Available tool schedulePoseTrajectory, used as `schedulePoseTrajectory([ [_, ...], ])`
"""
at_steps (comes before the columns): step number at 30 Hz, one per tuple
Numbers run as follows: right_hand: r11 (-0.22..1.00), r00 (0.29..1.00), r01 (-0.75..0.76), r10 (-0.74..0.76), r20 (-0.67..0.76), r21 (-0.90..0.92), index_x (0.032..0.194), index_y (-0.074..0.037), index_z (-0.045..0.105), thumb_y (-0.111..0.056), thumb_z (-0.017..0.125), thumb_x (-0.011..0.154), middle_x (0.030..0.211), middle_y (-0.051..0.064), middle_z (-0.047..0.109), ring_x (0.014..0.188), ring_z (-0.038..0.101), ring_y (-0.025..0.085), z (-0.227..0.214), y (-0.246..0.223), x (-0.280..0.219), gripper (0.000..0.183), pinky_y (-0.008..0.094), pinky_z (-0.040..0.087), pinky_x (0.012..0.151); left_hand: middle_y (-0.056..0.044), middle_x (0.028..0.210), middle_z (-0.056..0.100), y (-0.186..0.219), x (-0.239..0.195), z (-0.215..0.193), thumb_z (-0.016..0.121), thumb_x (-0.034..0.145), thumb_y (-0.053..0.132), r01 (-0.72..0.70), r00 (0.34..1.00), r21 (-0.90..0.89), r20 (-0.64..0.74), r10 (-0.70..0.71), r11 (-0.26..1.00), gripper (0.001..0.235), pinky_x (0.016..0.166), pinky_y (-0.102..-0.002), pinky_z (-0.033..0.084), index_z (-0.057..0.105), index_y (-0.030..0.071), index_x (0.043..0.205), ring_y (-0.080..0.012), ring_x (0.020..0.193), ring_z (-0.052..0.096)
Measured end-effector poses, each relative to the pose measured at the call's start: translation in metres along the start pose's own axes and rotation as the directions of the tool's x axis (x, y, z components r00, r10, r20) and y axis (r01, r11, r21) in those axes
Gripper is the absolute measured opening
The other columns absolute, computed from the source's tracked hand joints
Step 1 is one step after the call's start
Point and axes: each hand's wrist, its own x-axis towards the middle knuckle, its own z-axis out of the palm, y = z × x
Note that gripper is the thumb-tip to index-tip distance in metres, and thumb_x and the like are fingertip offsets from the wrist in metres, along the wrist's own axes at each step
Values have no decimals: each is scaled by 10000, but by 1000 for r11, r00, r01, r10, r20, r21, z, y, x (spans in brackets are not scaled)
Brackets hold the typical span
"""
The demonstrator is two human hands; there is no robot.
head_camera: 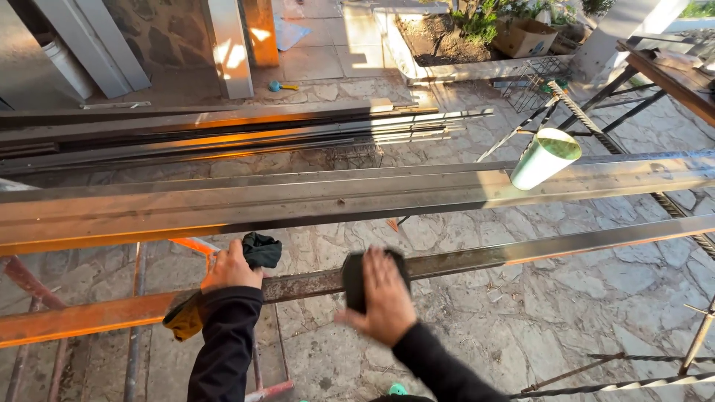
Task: Sanding a long metal beam with a sanding block and wiping it with a cloth to prepare the surface.
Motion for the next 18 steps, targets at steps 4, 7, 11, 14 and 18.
schedulePoseTrajectory([
  [4,980,929,-169,124,348,101,1611,22,-75,-806,689,874,1711,251,-55,1595,-25,379,-34,6,-29,1346,502,26,1261,-87,1086,714,2,1,-6,813,758,410,2,998,5,58,-2,1000,639,680,-492,601,565,224,1316,-321,970,707],
  [7,974,965,-224,221,139,9,1611,65,15,-878,348,888,1681,314,49,1586,97,394,-11,46,-3,1234,484,76,1269,-99,1057,701,-2,5,5,861,705,407,-13,1000,-24,11,13,1000,618,682,-512,585,580,207,1218,-320,1065,644],
  [11,981,950,-193,184,254,11,1597,85,146,-863,457,914,1660,313,195,1548,227,423,-22,-5,21,1209,511,182,1257,-102,1061,703,-1,0,-3,849,724,415,-25,1000,-16,5,25,1000,598,658,-502,588,580,191,1209,-308,1047,659],
  [14,995,995,44,-51,86,87,1596,111,32,-919,300,843,1683,324,78,1588,113,408,-18,-10,-14,1303,488,98,1278,-106,1022,696,-2,2,0,834,721,336,-39,999,-39,-28,38,998,555,646,-508,578,595,188,1199,-314,1045,645],
  [18,982,962,-186,177,206,27,1607,57,17,-855,457,897,1696,279,-8,1591,22,373,-9,37,-4,1237,469,35,1261,-106,996,685,-1,0,-2,847,714,408,-16,1000,-39,-15,15,999,560,626,-511,570,582,194,1157,-330,969,676],
])
